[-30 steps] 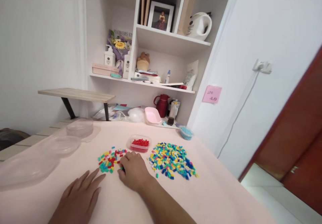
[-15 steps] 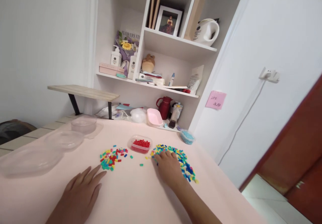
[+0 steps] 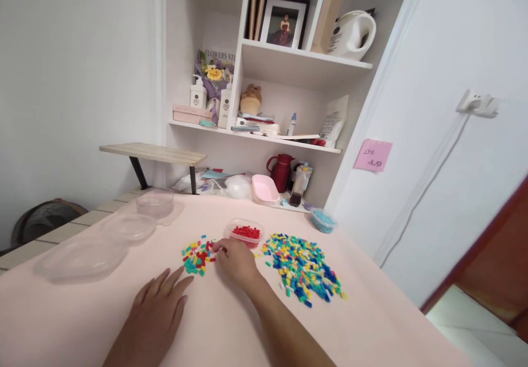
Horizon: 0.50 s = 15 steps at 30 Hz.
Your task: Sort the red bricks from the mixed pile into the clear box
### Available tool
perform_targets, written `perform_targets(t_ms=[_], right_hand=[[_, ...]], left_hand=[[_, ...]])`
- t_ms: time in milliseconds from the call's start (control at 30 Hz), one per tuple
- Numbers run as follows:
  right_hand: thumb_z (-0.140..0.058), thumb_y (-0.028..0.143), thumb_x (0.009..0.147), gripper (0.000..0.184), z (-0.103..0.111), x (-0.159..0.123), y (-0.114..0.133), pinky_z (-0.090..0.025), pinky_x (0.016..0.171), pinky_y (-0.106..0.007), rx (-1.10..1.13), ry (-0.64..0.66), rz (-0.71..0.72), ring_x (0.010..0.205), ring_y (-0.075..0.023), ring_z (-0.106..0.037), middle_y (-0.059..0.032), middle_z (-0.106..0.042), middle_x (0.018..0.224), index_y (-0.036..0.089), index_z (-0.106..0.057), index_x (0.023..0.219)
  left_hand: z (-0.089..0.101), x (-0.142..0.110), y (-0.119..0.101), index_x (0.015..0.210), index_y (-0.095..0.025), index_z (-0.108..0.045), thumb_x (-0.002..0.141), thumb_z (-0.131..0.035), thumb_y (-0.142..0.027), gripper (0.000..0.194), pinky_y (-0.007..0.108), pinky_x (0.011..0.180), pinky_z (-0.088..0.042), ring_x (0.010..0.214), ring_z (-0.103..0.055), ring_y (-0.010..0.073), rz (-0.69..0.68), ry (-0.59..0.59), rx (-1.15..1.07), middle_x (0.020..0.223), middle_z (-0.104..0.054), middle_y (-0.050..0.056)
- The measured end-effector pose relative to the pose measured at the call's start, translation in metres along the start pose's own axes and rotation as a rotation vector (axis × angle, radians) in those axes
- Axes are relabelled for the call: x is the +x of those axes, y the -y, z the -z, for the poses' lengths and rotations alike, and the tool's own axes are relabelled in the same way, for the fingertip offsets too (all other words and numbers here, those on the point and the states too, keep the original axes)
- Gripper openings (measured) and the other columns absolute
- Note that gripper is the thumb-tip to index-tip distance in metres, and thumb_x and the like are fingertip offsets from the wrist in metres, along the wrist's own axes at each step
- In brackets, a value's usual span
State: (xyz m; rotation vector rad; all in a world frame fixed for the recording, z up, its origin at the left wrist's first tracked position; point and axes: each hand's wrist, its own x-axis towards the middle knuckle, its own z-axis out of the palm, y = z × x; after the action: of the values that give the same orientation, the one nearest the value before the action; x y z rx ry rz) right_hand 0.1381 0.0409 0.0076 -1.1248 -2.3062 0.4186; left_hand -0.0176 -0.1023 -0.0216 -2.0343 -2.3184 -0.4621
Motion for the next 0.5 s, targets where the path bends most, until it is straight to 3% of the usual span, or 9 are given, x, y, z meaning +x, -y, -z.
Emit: perform_targets(t_ms=[200,500], right_hand=[[-0.062,0.018,0.082,0.02,-0.014,-0.006,-0.004,-0.041,0.064,-0.025,-0.087,0.014,-0.071,0.077,-0.0172,-0.067,-0.0001,-0.075,0.089,0.029,-0.077,0.09],[-0.064,0.02,0.084,0.016,-0.015,-0.012,0.007,-0.041,0.068,-0.027,-0.095,-0.03,-0.077,0.08,-0.0183,-0.066,-0.0004,-0.075,0.091,0.029,-0.076,0.085]], left_hand=[[-0.003,-0.001,0.0,0.137,-0.03,-0.059,0.095,-0.034,-0.025,0.049,0.054,0.118,-0.031,0.145,-0.04,0.0283,-0.008,-0.021,-0.003,0.151,-0.053,0.004],[-0.003,-0.003,0.001,0.135,-0.03,-0.061,0.095,-0.034,-0.024,0.048,0.055,0.117,-0.032,0.143,-0.043,0.0289,-0.019,-0.058,-0.012,0.149,-0.055,0.004]])
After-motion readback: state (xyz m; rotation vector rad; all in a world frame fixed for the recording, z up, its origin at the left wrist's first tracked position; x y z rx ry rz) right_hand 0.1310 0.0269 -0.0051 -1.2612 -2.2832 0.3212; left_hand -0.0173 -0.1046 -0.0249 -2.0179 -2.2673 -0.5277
